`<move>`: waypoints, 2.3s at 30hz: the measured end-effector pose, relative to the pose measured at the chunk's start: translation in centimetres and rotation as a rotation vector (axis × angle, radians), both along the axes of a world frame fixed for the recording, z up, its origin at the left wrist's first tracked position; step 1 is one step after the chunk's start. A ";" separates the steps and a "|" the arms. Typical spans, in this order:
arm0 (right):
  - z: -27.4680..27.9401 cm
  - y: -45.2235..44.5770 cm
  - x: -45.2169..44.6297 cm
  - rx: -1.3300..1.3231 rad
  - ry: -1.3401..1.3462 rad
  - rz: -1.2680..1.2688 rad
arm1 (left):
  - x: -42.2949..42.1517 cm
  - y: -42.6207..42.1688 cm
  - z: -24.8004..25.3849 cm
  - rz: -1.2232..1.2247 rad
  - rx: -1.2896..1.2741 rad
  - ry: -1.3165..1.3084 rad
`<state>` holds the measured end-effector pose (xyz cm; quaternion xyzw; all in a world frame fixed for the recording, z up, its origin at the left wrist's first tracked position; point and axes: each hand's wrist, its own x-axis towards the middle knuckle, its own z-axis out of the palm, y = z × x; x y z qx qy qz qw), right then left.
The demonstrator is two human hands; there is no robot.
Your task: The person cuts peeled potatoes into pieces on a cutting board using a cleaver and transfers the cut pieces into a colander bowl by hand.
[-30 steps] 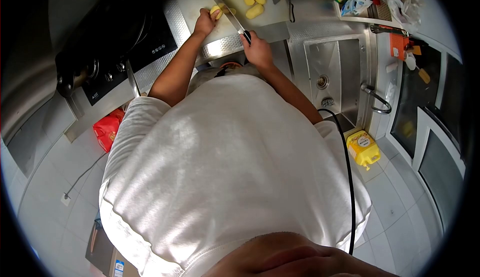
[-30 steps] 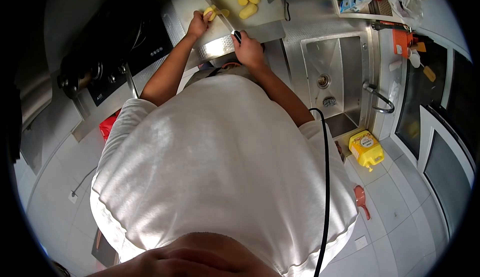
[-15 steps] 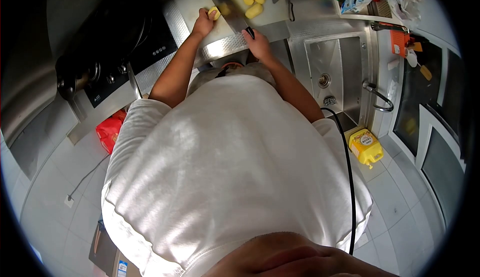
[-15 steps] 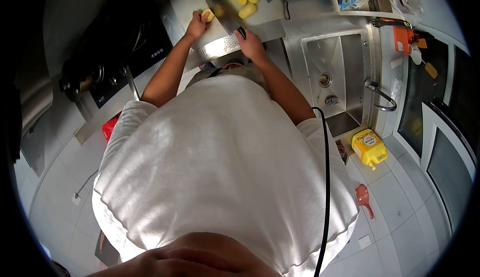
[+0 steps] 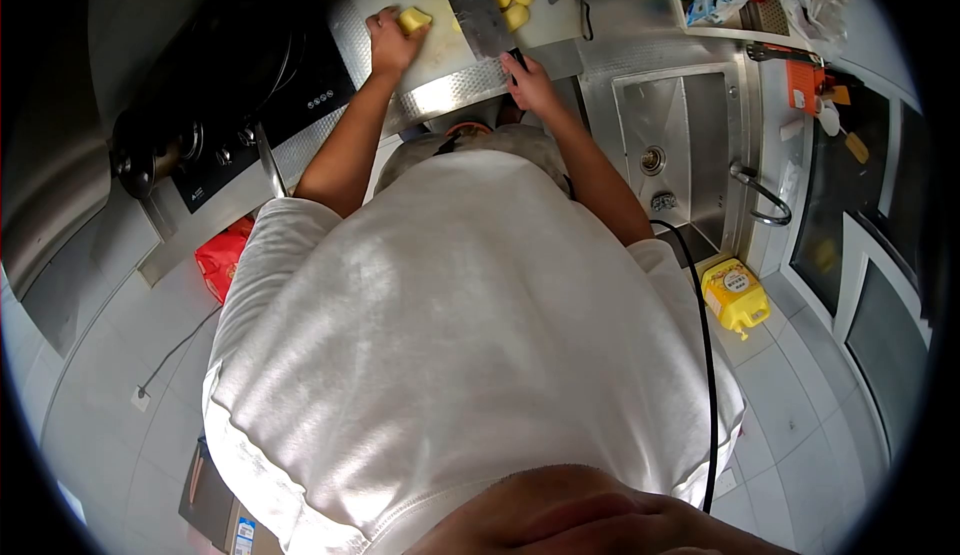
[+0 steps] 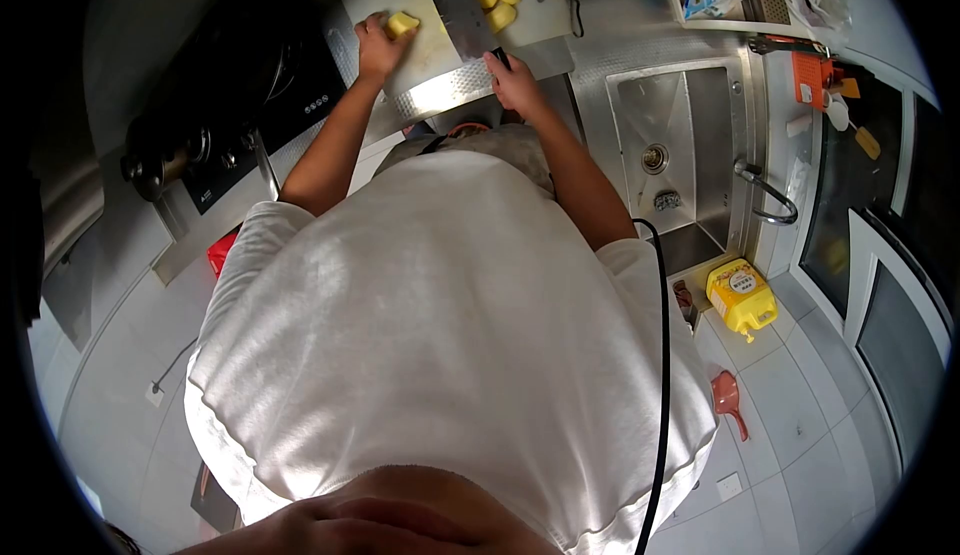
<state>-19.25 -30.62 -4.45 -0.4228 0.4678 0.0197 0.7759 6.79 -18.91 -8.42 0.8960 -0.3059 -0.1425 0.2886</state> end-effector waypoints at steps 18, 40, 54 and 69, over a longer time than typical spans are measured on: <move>2.6 4.5 1.9 -1.127 0.271 0.299 | -0.6 -0.2 -1.3 0.032 -0.108 0.205; 0.8 2.5 3.9 -1.141 0.415 0.569 | -2.2 -1.8 0.1 0.082 -0.034 0.090; -3.6 -4.1 3.4 -0.868 0.112 0.519 | -0.6 -1.3 -0.4 -0.123 0.013 -0.055; -2.2 -6.7 2.8 -0.101 0.117 0.405 | 3.2 -0.2 -0.6 -0.314 -0.018 0.062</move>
